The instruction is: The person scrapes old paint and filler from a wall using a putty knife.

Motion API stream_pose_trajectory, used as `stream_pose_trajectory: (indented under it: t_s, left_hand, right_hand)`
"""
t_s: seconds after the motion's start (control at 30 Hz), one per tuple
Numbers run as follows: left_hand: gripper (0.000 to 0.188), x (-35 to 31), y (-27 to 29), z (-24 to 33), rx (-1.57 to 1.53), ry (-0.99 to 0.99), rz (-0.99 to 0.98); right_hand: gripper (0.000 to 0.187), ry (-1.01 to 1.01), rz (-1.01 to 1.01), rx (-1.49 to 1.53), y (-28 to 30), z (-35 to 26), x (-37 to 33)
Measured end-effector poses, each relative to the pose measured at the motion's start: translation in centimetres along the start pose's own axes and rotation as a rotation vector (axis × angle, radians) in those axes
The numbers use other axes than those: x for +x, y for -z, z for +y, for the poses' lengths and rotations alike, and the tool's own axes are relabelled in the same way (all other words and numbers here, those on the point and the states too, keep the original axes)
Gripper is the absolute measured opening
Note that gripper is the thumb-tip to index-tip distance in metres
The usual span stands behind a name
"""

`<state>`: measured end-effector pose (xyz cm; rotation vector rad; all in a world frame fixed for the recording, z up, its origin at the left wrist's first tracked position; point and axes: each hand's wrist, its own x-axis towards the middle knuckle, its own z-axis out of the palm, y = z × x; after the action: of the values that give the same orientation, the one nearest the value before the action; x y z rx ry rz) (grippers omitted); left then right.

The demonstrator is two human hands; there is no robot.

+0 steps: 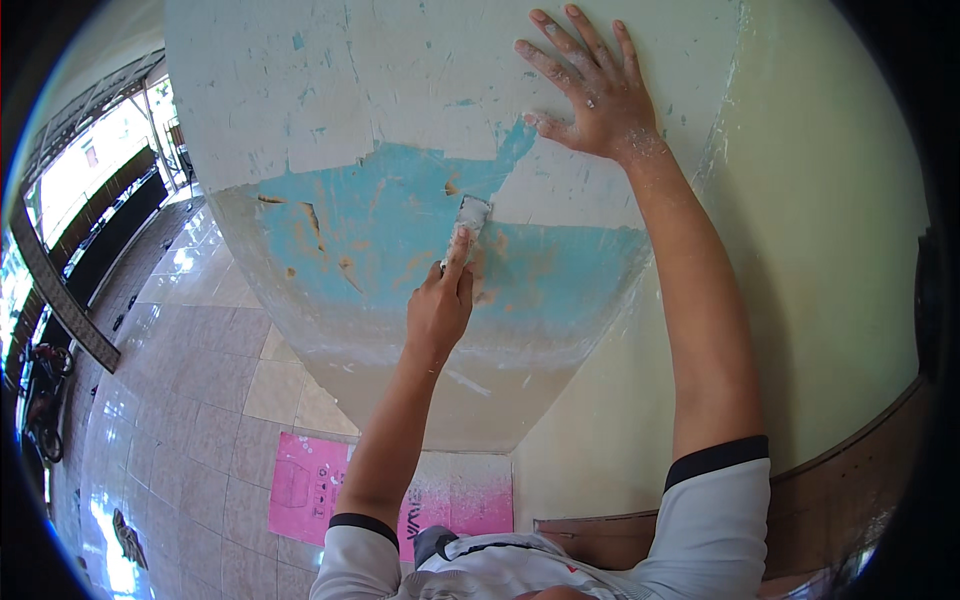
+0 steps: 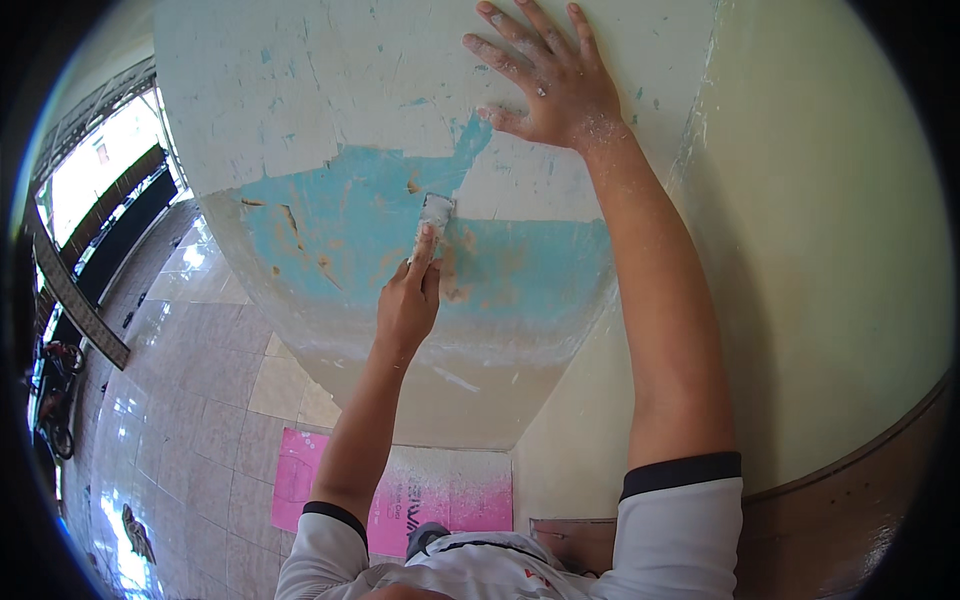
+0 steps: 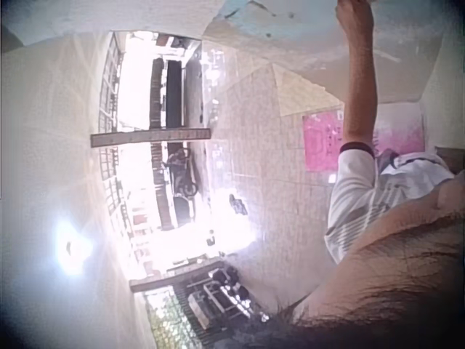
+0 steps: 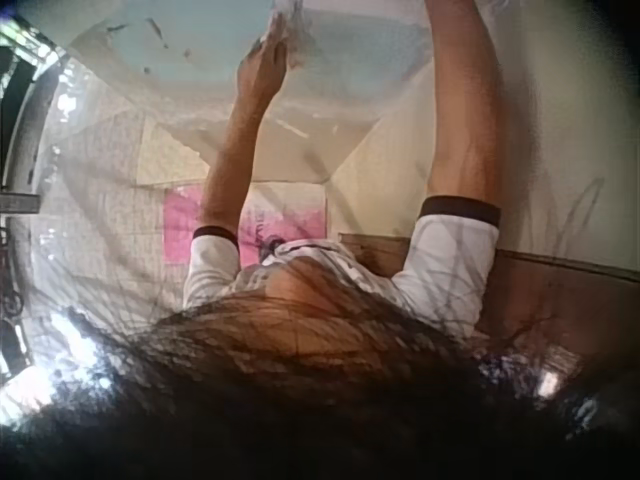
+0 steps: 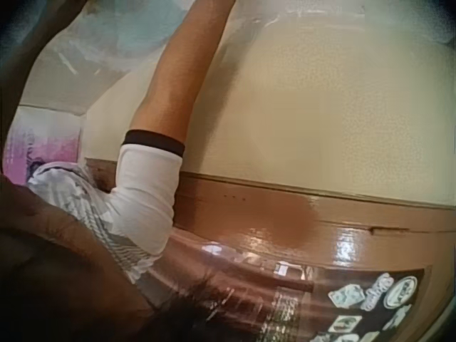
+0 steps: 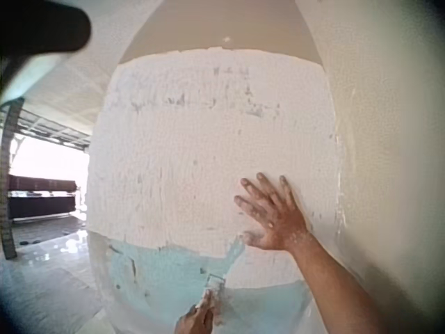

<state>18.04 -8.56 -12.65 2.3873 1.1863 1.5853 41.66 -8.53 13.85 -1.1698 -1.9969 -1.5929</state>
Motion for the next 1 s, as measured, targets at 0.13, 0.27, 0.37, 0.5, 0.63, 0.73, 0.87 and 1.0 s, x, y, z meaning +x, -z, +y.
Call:
stream_pose_trajectory:
  t_s: [0.13,0.27,0.37,0.5,0.63,0.73,0.87,1.0]
  left_hand:
    - [0.061,0.9,0.9,0.7,0.044,-0.003,0.010]
    - [0.060,0.9,0.9,1.0,0.007,-0.017,0.043]
    - [0.060,-1.1,-0.1,-0.1,-0.018,-0.040,0.053]
    - [0.063,-3.4,-1.3,-1.4,0.011,0.007,0.009]
    - [0.065,-3.1,-2.1,-1.3,-0.012,0.046,0.018]
    - [0.064,-2.3,-2.1,-1.0,-0.066,0.037,0.044]
    - [0.063,-1.6,-2.2,-0.8,-0.052,-0.027,0.112]
    - [0.061,-0.3,-1.7,0.0,-0.036,-0.048,0.149]
  right_hand:
    - [0.085,-0.019,-0.029,0.002,0.1,-0.4,0.2]
    - [0.086,-0.035,-0.081,-0.024,0.1,-0.3,0.2]
    - [0.089,-0.066,-0.124,-0.041,0.2,-0.3,0.1]
    - [0.090,-0.046,-0.082,0.001,0.0,-0.3,0.2]
    - [0.088,-0.021,-0.038,-0.021,-0.1,-0.1,0.1]
    - [0.088,-0.024,-0.024,0.005,0.0,-0.3,0.1]
    - [0.086,-0.025,-0.049,0.002,0.1,-0.3,0.1]
    - [0.086,-0.024,-0.015,-0.046,-0.4,-0.1,0.1]
